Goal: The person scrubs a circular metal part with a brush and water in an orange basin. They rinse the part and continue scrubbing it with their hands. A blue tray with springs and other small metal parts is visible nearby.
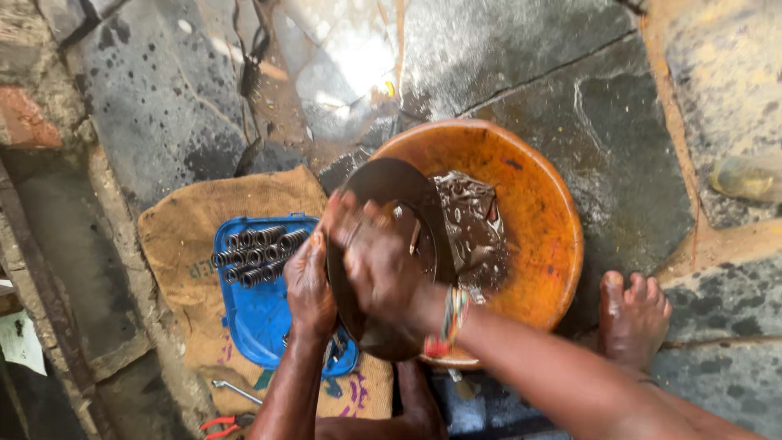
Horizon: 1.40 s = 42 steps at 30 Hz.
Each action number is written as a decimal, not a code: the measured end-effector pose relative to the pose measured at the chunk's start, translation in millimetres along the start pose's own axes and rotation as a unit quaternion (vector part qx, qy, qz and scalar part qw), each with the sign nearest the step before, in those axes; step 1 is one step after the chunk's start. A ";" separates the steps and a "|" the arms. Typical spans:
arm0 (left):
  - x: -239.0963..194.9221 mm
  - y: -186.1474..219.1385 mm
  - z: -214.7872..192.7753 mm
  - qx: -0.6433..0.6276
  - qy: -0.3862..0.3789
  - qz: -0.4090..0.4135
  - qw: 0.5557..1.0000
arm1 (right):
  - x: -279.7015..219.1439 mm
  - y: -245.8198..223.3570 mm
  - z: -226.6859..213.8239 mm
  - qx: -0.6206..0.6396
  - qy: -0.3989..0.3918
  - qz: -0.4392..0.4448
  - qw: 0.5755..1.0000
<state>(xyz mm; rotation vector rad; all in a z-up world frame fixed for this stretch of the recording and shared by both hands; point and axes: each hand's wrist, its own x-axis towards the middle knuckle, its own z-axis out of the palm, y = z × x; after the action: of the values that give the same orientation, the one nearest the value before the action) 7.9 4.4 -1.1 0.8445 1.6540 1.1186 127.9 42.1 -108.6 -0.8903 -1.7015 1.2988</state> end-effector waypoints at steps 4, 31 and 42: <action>-6.8 1.3 -3.5 0.049 -0.014 0.026 0.998 | 18.2 20.0 -14.9 0.019 0.103 0.000 0.995; -0.4 -20.6 -37.5 0.062 -0.008 0.026 0.998 | -10.0 -14.7 9.7 0.064 0.039 -0.077 0.994; 1.3 -30.8 -39.5 -0.019 -0.013 0.040 0.999 | 15.2 -17.6 4.2 0.044 0.011 -0.013 0.999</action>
<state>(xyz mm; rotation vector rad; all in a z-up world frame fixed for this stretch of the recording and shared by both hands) -31.0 -16.7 -24.6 0.9035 1.5846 1.1869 116.5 49.9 -89.5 -0.8263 -1.6207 1.3315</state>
